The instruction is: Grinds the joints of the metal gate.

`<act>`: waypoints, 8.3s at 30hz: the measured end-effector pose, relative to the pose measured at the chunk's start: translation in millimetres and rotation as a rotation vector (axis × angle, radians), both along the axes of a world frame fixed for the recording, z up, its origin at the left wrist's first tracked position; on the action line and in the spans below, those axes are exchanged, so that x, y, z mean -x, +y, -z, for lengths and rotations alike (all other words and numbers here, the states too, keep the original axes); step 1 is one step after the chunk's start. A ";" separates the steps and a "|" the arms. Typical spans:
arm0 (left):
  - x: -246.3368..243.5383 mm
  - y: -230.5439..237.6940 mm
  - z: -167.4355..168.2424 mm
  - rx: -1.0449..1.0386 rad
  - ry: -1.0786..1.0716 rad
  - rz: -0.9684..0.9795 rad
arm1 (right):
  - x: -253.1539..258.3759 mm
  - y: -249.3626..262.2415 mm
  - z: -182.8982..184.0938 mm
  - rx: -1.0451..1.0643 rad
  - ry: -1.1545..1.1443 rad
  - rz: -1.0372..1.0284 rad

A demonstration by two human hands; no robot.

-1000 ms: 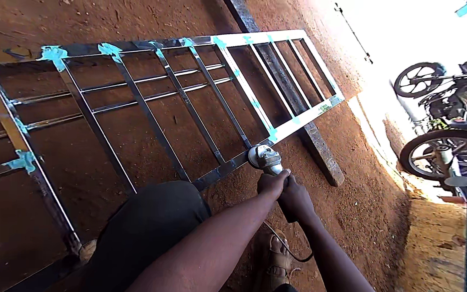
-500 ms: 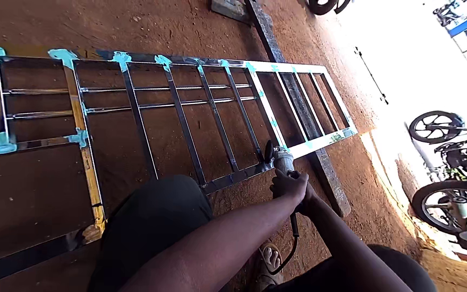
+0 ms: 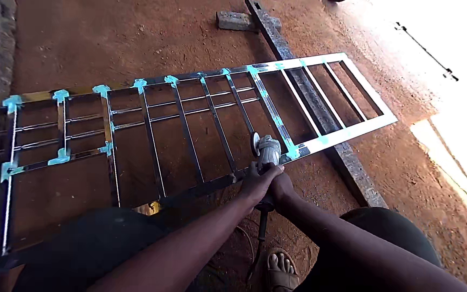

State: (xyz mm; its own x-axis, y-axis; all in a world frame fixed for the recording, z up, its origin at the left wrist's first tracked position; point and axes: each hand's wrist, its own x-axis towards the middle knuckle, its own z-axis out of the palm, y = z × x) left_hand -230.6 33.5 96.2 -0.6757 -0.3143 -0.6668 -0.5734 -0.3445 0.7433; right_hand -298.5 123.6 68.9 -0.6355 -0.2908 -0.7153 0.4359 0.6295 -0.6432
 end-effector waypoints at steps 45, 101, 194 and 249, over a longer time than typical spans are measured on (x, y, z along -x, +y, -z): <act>67.7 -4.5 -58.3 0.772 -0.284 0.779 | 22.9 -13.0 16.0 1.178 -0.440 0.743; 15.5 -104.1 76.7 -0.098 -0.130 0.829 | -17.3 -22.6 67.1 0.260 -0.388 0.515; -8.5 -103.7 91.8 -0.268 -0.121 0.679 | -16.8 -18.0 66.5 0.083 -0.384 0.308; -1.2 -110.6 124.8 -0.111 -0.054 0.674 | 12.5 -24.3 81.0 0.113 -0.453 0.200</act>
